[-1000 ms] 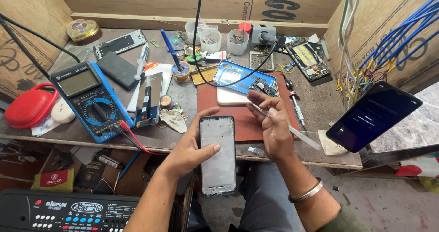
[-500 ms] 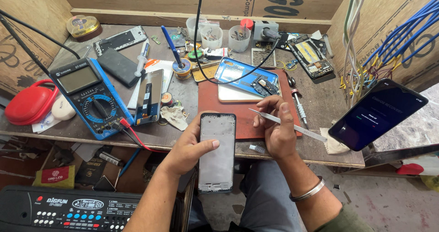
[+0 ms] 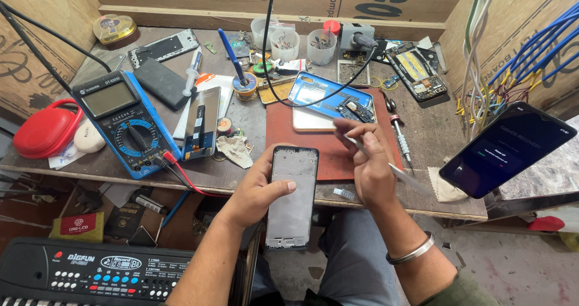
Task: The person pries open the back cover of a smartphone using a metal pry tool, working around the edges to separate the adhesive. They hold the phone frame in one hand while scraping and lifting the cover, then continue cleaning adhesive residue from the frame edges.
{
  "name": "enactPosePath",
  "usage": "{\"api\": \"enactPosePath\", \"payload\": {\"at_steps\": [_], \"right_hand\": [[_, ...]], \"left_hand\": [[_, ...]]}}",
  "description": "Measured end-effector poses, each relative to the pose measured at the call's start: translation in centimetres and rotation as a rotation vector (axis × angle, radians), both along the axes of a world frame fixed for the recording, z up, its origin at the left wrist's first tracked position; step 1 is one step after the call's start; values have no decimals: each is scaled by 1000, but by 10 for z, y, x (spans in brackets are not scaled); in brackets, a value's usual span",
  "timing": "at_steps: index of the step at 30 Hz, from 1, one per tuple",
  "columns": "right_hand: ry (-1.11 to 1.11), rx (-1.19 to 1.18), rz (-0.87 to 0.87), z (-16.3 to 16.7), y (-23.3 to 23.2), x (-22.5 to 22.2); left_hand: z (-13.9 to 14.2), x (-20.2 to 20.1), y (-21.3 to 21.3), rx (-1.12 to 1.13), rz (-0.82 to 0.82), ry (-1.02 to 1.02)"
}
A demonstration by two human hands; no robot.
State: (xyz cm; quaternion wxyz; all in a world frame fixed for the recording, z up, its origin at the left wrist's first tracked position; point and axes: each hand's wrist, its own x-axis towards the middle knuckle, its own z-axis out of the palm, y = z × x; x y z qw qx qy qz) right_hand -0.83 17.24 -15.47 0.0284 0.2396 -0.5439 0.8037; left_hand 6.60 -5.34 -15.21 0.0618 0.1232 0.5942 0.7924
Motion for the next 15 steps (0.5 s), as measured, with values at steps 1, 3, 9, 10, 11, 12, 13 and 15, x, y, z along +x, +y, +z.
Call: {"api": "enactPosePath", "payload": {"at_steps": [1, 3, 9, 10, 11, 12, 13, 15], "right_hand": [[-3, 6, 4, 1, 0, 0], [23, -2, -15, -1, 1, 1], [67, -123, -19, -22, 6, -3], [88, -135, -12, -25, 7, -3], [62, -112, -4, -26, 7, -2], [35, -88, 5, -26, 7, -2], [9, -65, 13, -25, 6, -1], [36, 139, -87, -18, 3, 3]], "left_hand": [[0, 0, 0, 3, 1, -3], [1, 0, 1, 9, 2, -8], [1, -3, 1, -6, -4, -14], [1, -3, 1, -12, 2, -21], [1, -4, 2, -17, 9, -29], [1, -5, 2, -23, 15, -37], [1, -6, 3, -31, 18, -42], [3, -7, 3, -48, 25, -46]]}}
